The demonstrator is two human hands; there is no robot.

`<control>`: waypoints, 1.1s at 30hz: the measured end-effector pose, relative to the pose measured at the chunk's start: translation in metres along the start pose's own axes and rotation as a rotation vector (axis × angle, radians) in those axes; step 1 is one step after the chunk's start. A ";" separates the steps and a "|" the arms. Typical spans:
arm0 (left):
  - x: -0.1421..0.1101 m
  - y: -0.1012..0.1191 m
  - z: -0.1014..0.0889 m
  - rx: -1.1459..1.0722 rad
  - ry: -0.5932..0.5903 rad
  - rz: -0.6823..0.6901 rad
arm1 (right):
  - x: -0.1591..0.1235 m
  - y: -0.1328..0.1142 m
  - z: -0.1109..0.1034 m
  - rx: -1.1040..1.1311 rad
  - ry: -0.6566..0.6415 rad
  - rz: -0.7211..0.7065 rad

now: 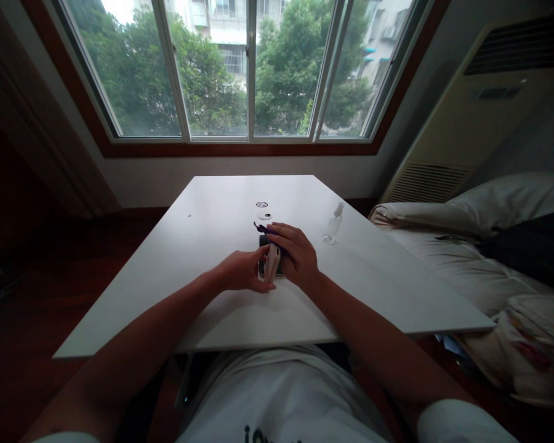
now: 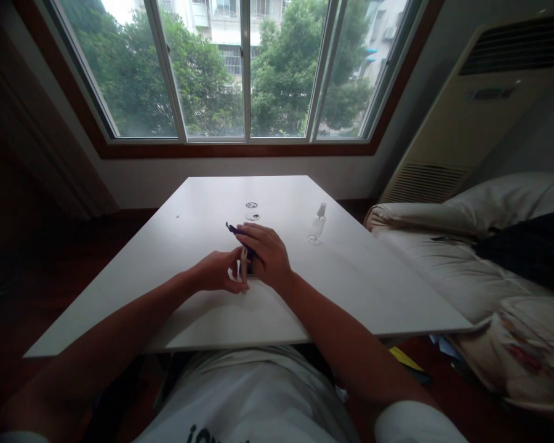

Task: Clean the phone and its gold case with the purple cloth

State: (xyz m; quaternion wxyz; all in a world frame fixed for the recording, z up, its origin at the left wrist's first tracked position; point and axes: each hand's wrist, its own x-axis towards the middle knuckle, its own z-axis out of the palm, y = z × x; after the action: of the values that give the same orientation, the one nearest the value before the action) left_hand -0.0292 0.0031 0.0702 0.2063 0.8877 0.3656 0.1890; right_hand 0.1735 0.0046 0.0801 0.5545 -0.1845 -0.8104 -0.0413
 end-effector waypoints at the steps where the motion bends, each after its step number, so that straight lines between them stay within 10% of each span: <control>1: 0.000 0.000 0.000 -0.001 -0.002 -0.001 | 0.000 0.000 0.001 0.007 0.003 0.012; 11: 0.000 -0.004 0.004 -0.006 -0.001 -0.002 | 0.001 0.006 -0.005 0.007 0.198 0.162; 16: 0.000 -0.004 0.004 0.012 0.009 0.018 | 0.003 -0.003 -0.005 0.014 0.063 -0.016; 23: -0.003 -0.001 -0.001 0.000 -0.021 0.010 | -0.001 0.015 -0.002 -0.024 0.116 0.177; 33: 0.000 -0.006 0.006 0.011 0.019 0.022 | 0.002 0.003 -0.004 -0.011 0.025 0.029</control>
State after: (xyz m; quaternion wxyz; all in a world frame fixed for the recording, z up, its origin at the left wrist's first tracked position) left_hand -0.0297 0.0054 0.0625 0.1958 0.8909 0.3588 0.1979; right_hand 0.1779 0.0063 0.0829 0.5643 -0.1990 -0.8002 -0.0402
